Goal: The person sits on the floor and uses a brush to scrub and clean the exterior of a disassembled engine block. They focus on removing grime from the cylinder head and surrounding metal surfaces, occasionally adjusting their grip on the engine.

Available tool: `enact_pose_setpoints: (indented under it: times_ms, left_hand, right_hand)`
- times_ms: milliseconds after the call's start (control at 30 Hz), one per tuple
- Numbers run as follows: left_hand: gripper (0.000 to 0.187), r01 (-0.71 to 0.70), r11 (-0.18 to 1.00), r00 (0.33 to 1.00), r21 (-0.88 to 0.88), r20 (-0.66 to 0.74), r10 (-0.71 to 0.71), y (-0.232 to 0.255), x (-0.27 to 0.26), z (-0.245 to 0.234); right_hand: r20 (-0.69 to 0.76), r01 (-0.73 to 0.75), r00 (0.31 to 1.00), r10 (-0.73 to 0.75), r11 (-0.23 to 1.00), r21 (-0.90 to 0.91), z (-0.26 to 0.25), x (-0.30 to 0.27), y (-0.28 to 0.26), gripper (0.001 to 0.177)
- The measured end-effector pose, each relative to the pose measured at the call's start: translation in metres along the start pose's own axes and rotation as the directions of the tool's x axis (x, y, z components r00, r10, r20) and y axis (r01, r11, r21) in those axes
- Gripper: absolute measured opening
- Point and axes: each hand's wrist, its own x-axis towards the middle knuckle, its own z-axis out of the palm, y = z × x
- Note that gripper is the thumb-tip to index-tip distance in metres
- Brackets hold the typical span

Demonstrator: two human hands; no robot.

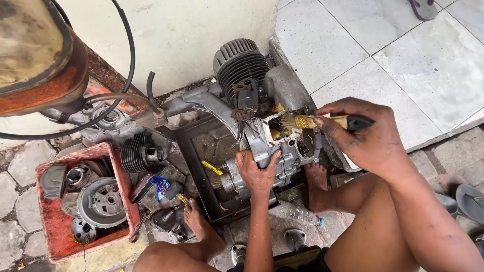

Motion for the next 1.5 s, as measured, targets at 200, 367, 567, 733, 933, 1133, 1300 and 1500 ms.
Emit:
enact_pose_setpoints:
  times_ms: [200,367,567,733,933,1133,1300,1500]
  left_hand:
    - [0.066,0.004,1.000,1.000,-0.010,0.021,-0.004,0.000,0.002,-0.001]
    - [0.080,0.130,0.991,0.986,0.041,0.100,-0.134,-0.024,-0.022,0.017]
    - [0.051,-0.065,0.974,0.968,-0.215,-0.249,0.010,0.024,0.011,-0.007]
    - [0.039,-0.284,0.958,0.958,0.038,0.057,0.282,0.082,0.055,-0.049]
    - [0.048,-0.177,0.975,0.941,0.136,0.315,0.127,0.117,0.086,-0.062]
    - [0.048,-0.137,0.976,0.884,0.170,0.466,0.043,0.123,0.104,-0.063]
    - [0.057,-0.141,0.952,0.847,0.270,0.531,-0.025,0.126,0.106,-0.059]
    - [0.046,-0.110,0.984,0.814,0.140,0.581,0.009,0.125,0.111,-0.069]
  right_hand:
    - [-0.100,-0.138,0.983,0.157,0.975,0.172,-0.008,-0.003,-0.002,0.010]
    - [-0.226,-0.140,0.956,0.184,0.971,0.195,-0.012,-0.002,0.004,0.011]
    - [-0.265,-0.169,0.939,0.217,0.966,0.194,-0.015,0.005,0.012,0.013]
    - [-0.243,-0.100,0.960,0.140,0.980,0.171,-0.019,0.006,0.007,0.011]
    - [-0.250,-0.070,0.960,0.129,0.970,0.233,-0.023,0.012,0.009,0.011]
    - [-0.234,-0.137,0.945,0.228,0.926,0.351,-0.022,0.004,0.024,0.014]
    - [-0.176,-0.201,0.948,0.264,0.930,0.308,-0.023,0.018,0.006,0.009]
    - [-0.167,-0.260,0.931,0.324,0.911,0.319,-0.024,0.014,0.014,0.010]
